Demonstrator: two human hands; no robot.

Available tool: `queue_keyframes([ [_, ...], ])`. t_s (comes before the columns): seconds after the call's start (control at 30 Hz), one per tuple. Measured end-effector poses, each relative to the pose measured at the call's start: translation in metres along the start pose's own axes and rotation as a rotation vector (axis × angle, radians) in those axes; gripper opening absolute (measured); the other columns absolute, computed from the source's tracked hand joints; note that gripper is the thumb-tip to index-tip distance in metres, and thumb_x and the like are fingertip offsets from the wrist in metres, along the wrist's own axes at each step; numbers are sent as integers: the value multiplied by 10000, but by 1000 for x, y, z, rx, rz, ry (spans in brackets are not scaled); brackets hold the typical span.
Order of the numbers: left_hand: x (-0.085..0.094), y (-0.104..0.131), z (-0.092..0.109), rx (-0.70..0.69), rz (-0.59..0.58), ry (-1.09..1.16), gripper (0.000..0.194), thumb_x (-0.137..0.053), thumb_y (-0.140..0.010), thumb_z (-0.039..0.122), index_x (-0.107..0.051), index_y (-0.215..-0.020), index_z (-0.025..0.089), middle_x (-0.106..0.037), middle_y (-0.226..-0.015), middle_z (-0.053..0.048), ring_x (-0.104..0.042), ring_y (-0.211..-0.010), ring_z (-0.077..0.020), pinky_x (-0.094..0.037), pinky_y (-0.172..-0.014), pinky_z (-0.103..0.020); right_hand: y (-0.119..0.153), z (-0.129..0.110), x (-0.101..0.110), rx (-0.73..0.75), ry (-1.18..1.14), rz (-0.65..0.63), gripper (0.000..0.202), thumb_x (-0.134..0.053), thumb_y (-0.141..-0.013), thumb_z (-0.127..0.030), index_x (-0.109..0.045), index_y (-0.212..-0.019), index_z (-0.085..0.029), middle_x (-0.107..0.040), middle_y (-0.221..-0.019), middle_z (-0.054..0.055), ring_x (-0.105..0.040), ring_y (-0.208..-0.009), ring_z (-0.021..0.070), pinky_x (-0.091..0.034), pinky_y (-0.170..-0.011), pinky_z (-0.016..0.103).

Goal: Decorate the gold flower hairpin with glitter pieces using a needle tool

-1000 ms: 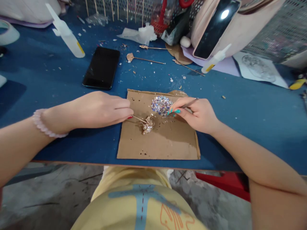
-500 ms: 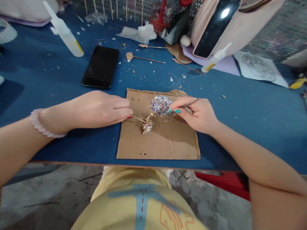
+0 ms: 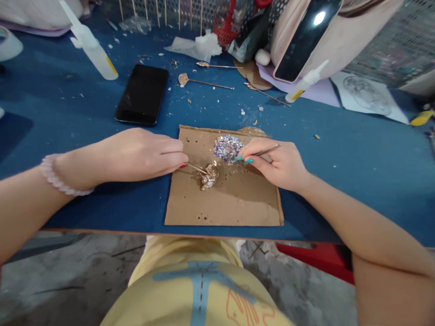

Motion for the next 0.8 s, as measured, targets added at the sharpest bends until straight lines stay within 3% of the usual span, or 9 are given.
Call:
queue_keyframes([
  [0.33, -1, 1, 0, -4, 15, -11, 422, -243, -1129, 269, -620, -961, 183, -627, -855, -9, -545, -719, -144, -375, -570, -297, -2, -15, 0, 94, -6, -7, 192, -543, -1058, -242, -683, -933, -199, -771, -875, 31, -732, -840, 168, -584, -803, 318],
  [0.6, -1, 0, -3, 14, 23, 28, 391, -289, -1097, 257, -635, -917, 225, -645, -800, -22, -589, -668, -157, -419, -521, -299, -2, -12, 0, 65, -14, -10, 177, -553, -1047, -237, -692, -946, -196, -771, -879, 37, -731, -848, 174, -581, -805, 323],
  [0.8, 1, -3, -3, 29, 9, 50, 399, -285, -1093, 260, -639, -915, 216, -646, -788, -26, -587, -657, -153, -430, -512, -280, -4, -20, 0, 154, -27, 2, 174, -543, -1050, -211, -671, -933, -200, -762, -853, 31, -715, -812, 169, -562, -765, 318],
])
Point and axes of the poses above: each hand's wrist, its own y-axis away from the middle knuckle, its own x-axis out of the back of the hand, z = x × y, the point moved 9 cm from there along -y, towards the middle knuckle
